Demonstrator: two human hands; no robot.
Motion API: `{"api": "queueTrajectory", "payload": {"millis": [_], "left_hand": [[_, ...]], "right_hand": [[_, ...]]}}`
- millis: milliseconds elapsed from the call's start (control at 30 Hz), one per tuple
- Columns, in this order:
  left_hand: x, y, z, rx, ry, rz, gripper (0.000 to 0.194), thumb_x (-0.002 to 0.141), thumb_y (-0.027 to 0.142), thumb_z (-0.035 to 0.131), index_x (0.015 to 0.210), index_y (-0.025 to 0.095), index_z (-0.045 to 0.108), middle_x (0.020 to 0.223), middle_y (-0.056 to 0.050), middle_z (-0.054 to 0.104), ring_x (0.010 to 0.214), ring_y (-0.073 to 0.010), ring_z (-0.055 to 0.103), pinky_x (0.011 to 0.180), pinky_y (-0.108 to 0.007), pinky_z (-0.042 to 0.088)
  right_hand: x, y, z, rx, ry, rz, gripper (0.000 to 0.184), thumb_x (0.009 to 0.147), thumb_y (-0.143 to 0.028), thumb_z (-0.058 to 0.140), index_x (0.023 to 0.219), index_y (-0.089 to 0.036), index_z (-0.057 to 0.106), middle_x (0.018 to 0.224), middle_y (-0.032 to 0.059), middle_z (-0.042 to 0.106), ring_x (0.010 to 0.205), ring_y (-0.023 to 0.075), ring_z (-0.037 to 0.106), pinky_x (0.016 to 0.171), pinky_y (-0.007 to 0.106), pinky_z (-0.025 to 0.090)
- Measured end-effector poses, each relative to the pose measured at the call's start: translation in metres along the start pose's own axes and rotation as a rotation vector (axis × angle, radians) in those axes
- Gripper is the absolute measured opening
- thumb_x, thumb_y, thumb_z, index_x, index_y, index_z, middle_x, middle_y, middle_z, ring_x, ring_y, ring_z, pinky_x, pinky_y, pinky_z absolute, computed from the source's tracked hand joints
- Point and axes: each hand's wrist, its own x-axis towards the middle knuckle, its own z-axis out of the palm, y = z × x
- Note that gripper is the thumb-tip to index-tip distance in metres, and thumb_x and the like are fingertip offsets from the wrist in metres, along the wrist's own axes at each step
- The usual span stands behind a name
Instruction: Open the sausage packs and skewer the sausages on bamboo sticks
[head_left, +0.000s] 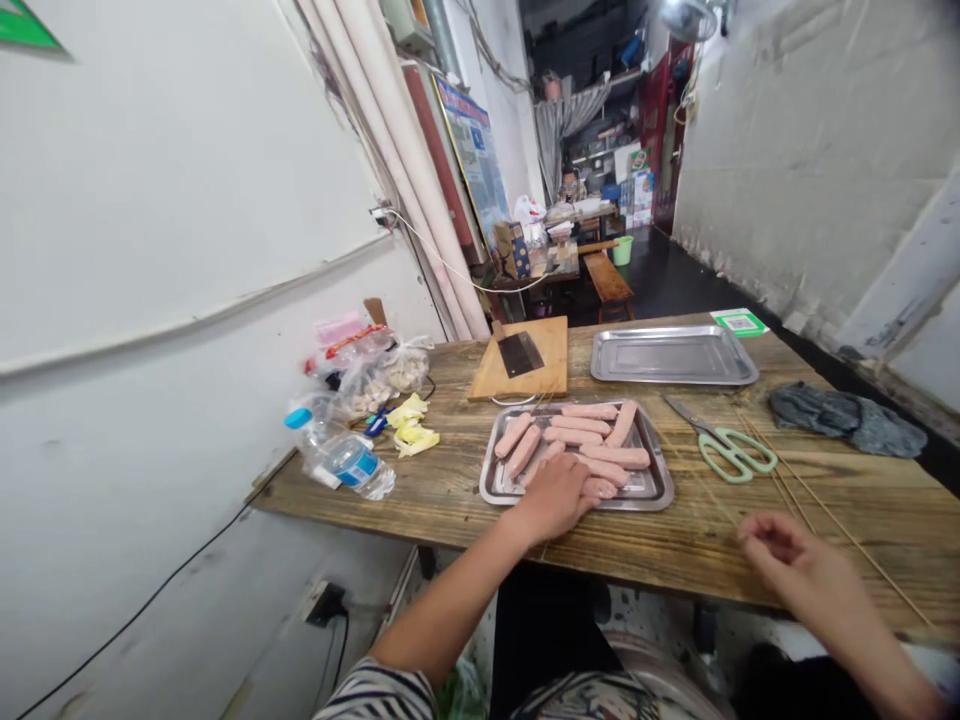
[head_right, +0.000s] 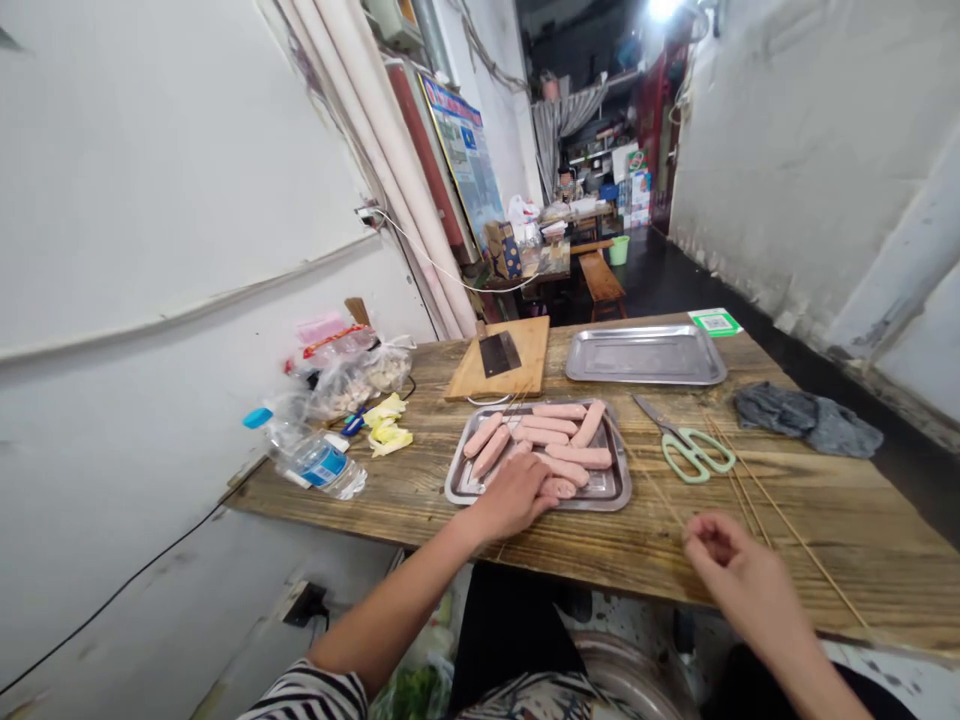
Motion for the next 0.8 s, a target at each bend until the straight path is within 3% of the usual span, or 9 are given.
{"api": "queueTrajectory", "payload": {"millis": [133, 300, 467, 567, 633, 700, 800], "left_hand": [[0.004, 0.002, 0.006, -0.004, -0.009, -0.032, 0.034, 0.088, 0.044, 0.048, 0.103, 0.015, 0.052, 0.107, -0.010, 0.055, 0.102, -0.0237, 0.049, 0.090, -0.038, 0.038], [0.007, 0.005, 0.005, -0.005, -0.053, 0.029, 0.029, 0.090, 0.040, 0.044, 0.103, 0.016, 0.054, 0.108, -0.010, 0.055, 0.102, -0.0235, 0.050, 0.090, -0.036, 0.039], [0.007, 0.004, -0.003, -0.117, -0.053, -0.023, 0.031, 0.092, 0.037, 0.038, 0.110, 0.014, 0.049, 0.111, -0.012, 0.056, 0.103, -0.0245, 0.053, 0.088, -0.037, 0.042], [0.011, 0.005, -0.009, -0.193, -0.050, -0.011, 0.043, 0.091, 0.038, 0.037, 0.128, 0.015, 0.039, 0.119, -0.014, 0.055, 0.105, -0.0263, 0.054, 0.087, -0.039, 0.043], [0.015, 0.006, -0.012, -0.243, -0.044, 0.041, 0.046, 0.091, 0.039, 0.036, 0.131, 0.016, 0.038, 0.121, -0.015, 0.055, 0.107, -0.0277, 0.053, 0.090, -0.042, 0.042], [0.022, 0.005, -0.014, -0.361, 0.014, 0.071, 0.041, 0.092, 0.040, 0.035, 0.124, 0.018, 0.048, 0.116, -0.013, 0.058, 0.107, -0.0274, 0.053, 0.093, -0.043, 0.040], [0.037, 0.002, -0.015, -0.847, 0.189, -0.027, 0.036, 0.091, 0.040, 0.038, 0.113, 0.018, 0.056, 0.109, -0.011, 0.061, 0.100, -0.0228, 0.056, 0.088, -0.038, 0.044]], "right_hand": [[-0.001, 0.018, 0.018, -0.005, -0.046, 0.023, 0.039, 0.069, -0.055, 0.052, 0.082, -0.020, 0.064, 0.082, 0.0069, 0.071, 0.078, 0.0214, 0.067, 0.069, 0.026, 0.052], [0.004, 0.026, 0.017, -0.086, -0.140, -0.028, 0.047, 0.075, -0.058, 0.047, 0.098, -0.022, 0.068, 0.102, 0.0063, 0.070, 0.099, 0.0237, 0.064, 0.080, 0.028, 0.052], [0.004, 0.018, 0.017, -0.166, -0.279, -0.046, 0.048, 0.076, -0.056, 0.047, 0.103, -0.023, 0.067, 0.099, 0.0061, 0.071, 0.096, 0.0235, 0.065, 0.076, 0.028, 0.053], [0.002, 0.013, 0.018, -0.095, -0.250, -0.061, 0.043, 0.073, -0.054, 0.051, 0.097, -0.022, 0.067, 0.096, 0.0074, 0.071, 0.094, 0.0234, 0.066, 0.077, 0.027, 0.053], [-0.001, 0.011, 0.019, -0.001, -0.241, -0.027, 0.042, 0.073, -0.054, 0.053, 0.094, -0.021, 0.065, 0.080, 0.0069, 0.071, 0.079, 0.0217, 0.068, 0.067, 0.026, 0.053], [-0.005, 0.007, 0.019, 0.130, -0.281, 0.063, 0.045, 0.076, -0.057, 0.051, 0.099, -0.019, 0.058, 0.057, 0.0003, 0.061, 0.048, 0.0157, 0.059, 0.044, 0.023, 0.045], [-0.014, -0.005, 0.017, 0.326, -0.341, 0.201, 0.047, 0.081, -0.061, 0.045, 0.105, -0.021, 0.045, 0.050, -0.0081, 0.049, 0.030, 0.0076, 0.037, 0.032, 0.018, 0.025]]}}
